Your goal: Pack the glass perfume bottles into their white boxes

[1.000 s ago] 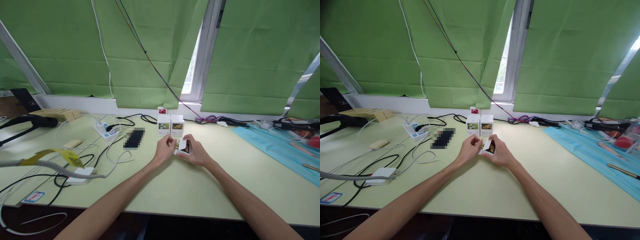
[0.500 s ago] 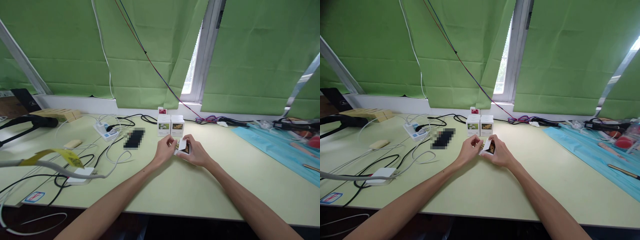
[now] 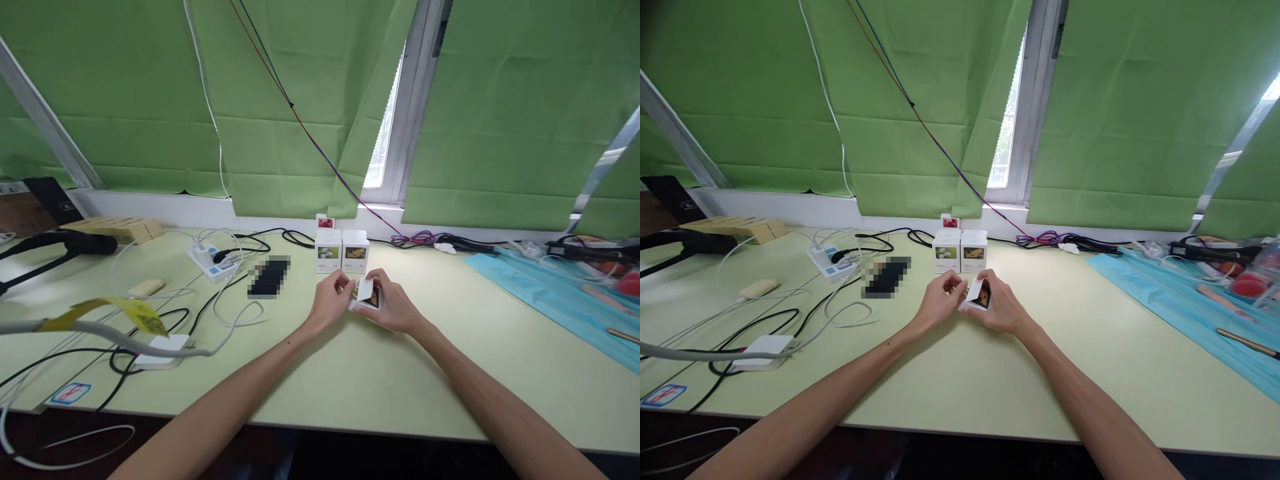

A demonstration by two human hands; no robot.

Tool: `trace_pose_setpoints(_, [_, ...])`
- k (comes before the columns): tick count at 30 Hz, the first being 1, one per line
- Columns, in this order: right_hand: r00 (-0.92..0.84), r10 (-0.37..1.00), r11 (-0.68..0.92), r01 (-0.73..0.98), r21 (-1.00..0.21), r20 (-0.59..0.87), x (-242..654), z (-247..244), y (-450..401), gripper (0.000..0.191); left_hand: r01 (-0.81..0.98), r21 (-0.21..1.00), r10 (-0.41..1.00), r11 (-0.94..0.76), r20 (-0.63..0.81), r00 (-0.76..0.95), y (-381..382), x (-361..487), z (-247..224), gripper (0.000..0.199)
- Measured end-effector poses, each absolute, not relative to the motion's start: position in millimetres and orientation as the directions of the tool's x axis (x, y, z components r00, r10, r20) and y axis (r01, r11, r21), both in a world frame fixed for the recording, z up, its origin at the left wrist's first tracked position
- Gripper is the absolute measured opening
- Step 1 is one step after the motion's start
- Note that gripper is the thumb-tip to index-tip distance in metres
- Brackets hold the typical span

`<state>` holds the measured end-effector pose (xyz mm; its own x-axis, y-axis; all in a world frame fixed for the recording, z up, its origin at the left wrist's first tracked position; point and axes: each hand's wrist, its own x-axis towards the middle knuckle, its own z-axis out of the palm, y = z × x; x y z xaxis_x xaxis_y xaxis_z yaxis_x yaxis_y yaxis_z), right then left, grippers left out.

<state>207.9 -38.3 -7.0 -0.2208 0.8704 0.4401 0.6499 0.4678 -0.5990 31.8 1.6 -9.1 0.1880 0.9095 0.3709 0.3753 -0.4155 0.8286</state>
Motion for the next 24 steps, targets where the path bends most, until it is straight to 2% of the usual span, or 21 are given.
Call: trace_pose_setpoints(24, [-0.230, 0.870, 0.474, 0.631, -0.614, 0.436, 207.2, -8.6, -38.9, 0.051, 0.369, 0.839, 0.917, -0.399, 0.357, 0.180, -0.6, 32.9, -7.0, 0.022])
